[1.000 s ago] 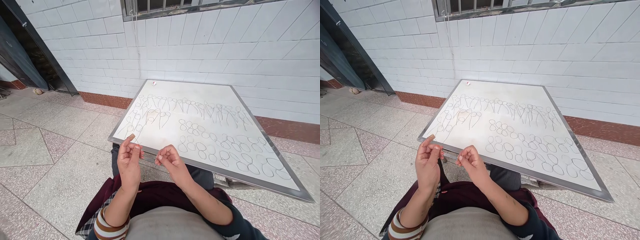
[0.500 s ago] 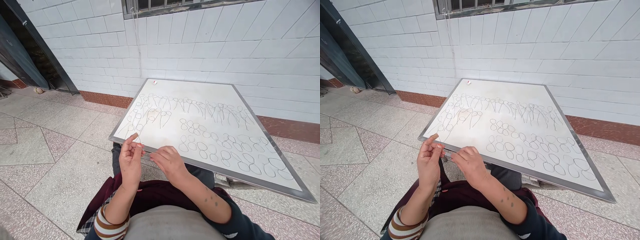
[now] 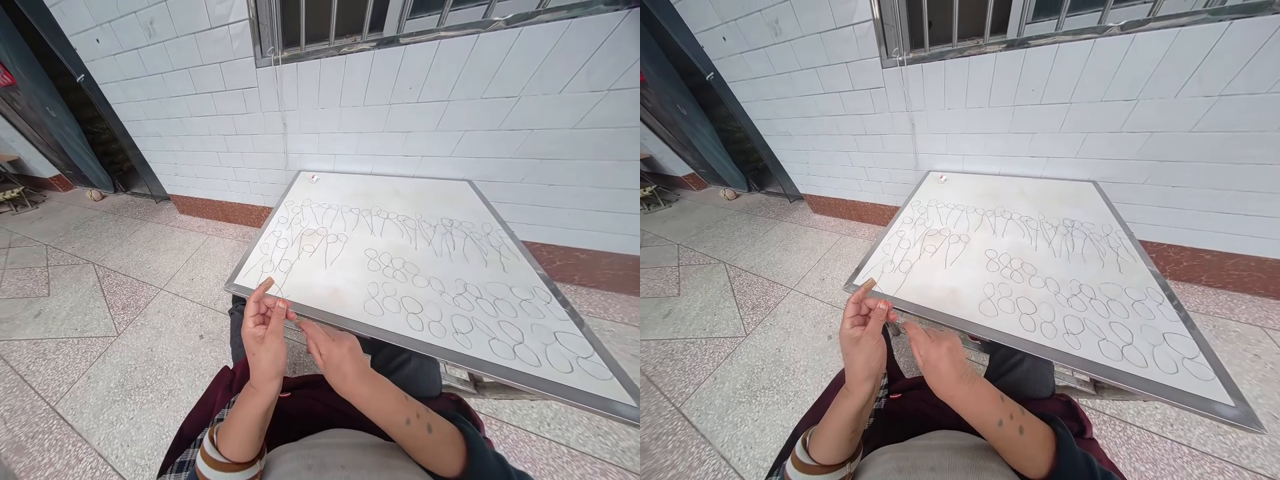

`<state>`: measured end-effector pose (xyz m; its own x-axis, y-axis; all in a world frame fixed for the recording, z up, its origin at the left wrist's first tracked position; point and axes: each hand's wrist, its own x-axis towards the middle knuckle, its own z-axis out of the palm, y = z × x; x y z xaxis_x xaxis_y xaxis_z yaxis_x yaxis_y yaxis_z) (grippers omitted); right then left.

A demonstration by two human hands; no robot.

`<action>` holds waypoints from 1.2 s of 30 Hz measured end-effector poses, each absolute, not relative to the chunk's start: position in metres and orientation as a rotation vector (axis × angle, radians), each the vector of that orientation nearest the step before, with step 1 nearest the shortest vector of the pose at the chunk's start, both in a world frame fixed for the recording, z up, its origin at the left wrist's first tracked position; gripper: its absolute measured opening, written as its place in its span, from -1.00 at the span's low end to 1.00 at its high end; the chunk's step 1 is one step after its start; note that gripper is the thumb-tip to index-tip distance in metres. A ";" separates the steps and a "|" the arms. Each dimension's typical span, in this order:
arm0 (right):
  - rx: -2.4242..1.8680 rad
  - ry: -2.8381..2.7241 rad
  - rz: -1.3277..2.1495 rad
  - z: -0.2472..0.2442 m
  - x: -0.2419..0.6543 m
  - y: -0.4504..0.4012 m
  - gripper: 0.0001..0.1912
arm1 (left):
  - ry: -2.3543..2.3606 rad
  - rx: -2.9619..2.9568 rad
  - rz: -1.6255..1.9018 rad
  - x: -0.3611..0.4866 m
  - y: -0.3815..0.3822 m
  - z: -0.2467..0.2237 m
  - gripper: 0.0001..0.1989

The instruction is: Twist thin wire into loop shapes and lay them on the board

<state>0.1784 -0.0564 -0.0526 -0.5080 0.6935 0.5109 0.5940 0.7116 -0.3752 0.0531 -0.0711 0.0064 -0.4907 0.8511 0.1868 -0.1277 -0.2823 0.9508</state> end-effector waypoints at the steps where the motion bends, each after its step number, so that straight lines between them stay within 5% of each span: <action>1: -0.969 -2.250 0.224 -0.052 0.177 -0.058 -0.74 | 1.283 0.964 1.846 0.053 -0.072 0.007 -0.64; 11: -0.976 -2.282 0.409 -0.055 0.169 -0.078 -0.71 | 1.331 1.011 1.902 0.039 -0.080 0.017 -0.65; 18: -1.087 -1.787 1.158 -0.031 0.194 -0.054 -0.72 | 1.173 1.080 1.700 0.022 -0.086 0.026 -0.44; 26: -0.649 -1.371 1.646 0.003 0.177 -0.045 -0.82 | 1.031 1.006 1.437 0.041 -0.086 0.015 -0.32; 36: -0.761 -1.381 1.574 -0.010 0.192 -0.036 -0.85 | 0.877 0.866 1.262 0.039 -0.078 0.005 -0.39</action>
